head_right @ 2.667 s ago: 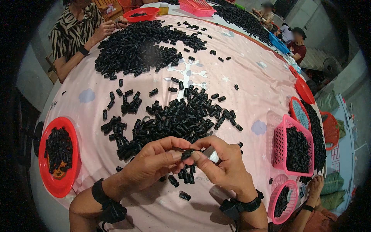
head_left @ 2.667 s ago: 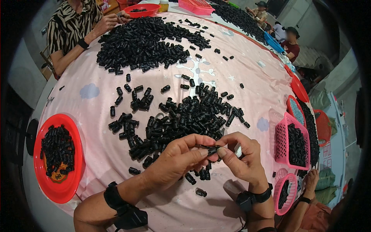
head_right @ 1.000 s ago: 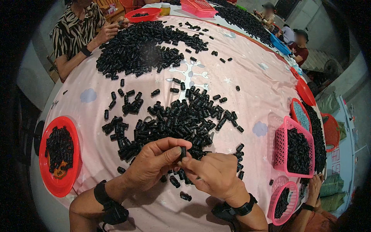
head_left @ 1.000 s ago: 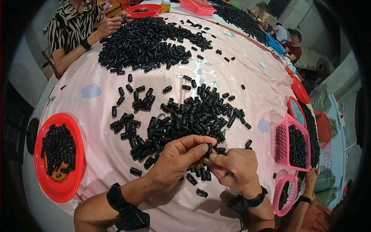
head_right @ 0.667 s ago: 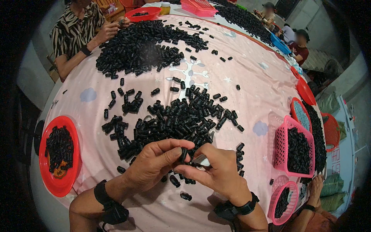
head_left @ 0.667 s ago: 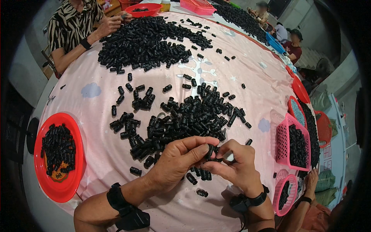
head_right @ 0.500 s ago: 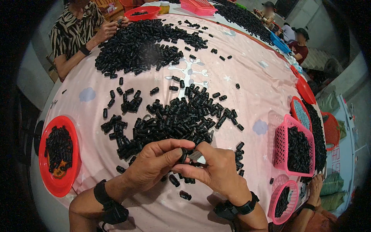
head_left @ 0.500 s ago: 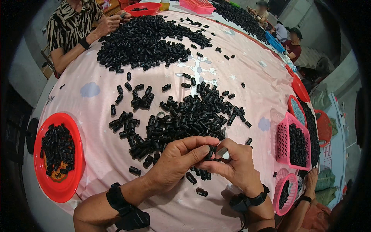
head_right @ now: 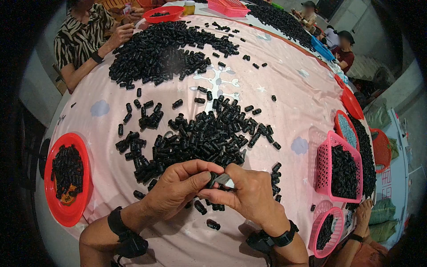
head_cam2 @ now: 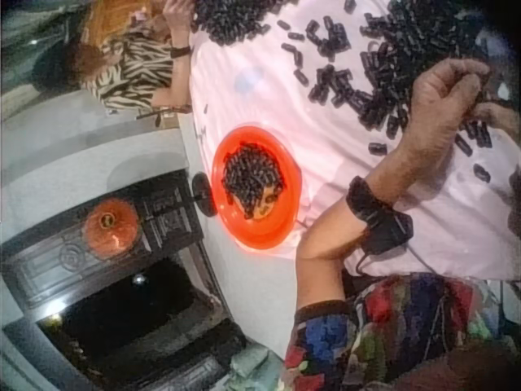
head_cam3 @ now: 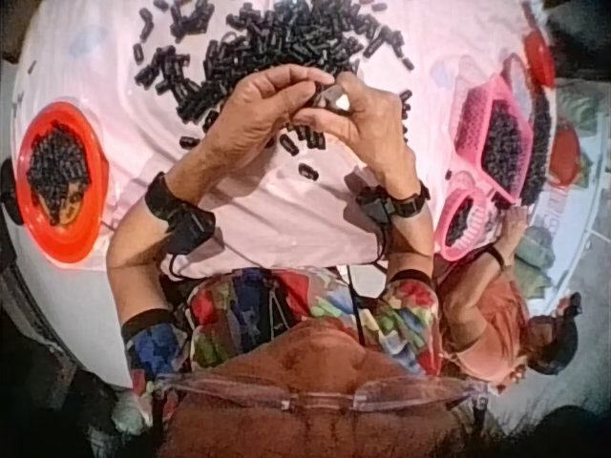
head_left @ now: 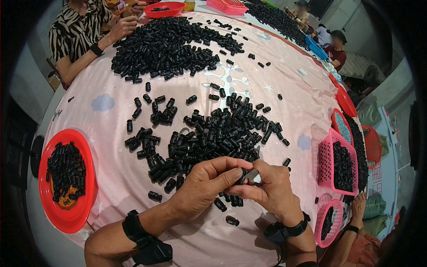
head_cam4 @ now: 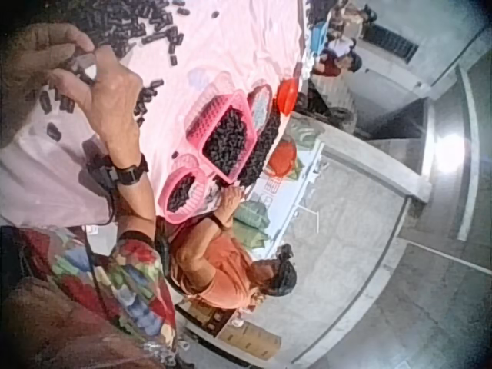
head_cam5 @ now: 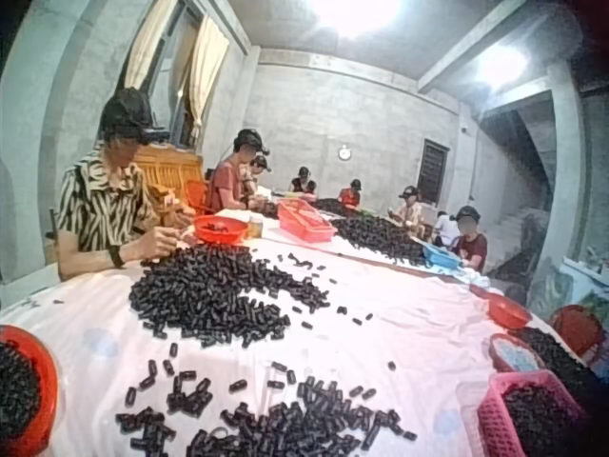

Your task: Assembling small black plastic components by hand at a shared table.

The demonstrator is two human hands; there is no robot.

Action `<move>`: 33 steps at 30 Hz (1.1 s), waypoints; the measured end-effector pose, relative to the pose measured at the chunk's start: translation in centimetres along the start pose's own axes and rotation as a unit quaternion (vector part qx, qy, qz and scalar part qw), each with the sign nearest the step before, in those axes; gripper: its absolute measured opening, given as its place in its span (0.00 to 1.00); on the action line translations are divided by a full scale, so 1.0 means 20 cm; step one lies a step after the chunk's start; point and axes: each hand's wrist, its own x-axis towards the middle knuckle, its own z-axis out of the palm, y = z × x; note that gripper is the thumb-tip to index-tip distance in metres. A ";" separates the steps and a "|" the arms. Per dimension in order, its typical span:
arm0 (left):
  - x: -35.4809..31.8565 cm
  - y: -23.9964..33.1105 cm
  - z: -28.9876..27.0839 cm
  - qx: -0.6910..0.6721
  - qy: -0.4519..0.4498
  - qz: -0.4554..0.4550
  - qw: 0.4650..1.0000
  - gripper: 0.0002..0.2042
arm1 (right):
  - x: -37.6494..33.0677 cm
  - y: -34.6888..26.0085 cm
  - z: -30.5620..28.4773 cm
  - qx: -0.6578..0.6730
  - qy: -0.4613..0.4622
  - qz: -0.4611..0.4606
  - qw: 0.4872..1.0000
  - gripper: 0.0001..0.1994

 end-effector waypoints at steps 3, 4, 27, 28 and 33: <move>0.00 0.00 0.00 0.004 -0.004 0.000 1.000 0.12 | 0.00 0.02 0.00 -0.014 -0.002 -0.010 1.000 0.22; 0.00 0.00 0.00 0.004 -0.004 0.000 1.000 0.12 | -0.01 0.02 0.00 -0.030 -0.008 -0.012 0.999 0.22; 0.00 0.04 0.03 0.108 0.066 0.036 0.991 0.09 | 0.02 -0.06 -0.04 0.024 0.076 -0.119 0.990 0.09; 0.00 0.04 0.02 0.108 0.066 0.036 0.991 0.09 | 0.02 -0.06 -0.04 0.042 0.066 -0.100 0.992 0.10; -0.01 0.06 0.01 0.124 0.047 0.022 0.991 0.08 | 0.02 -0.05 -0.06 0.062 0.046 -0.089 0.993 0.10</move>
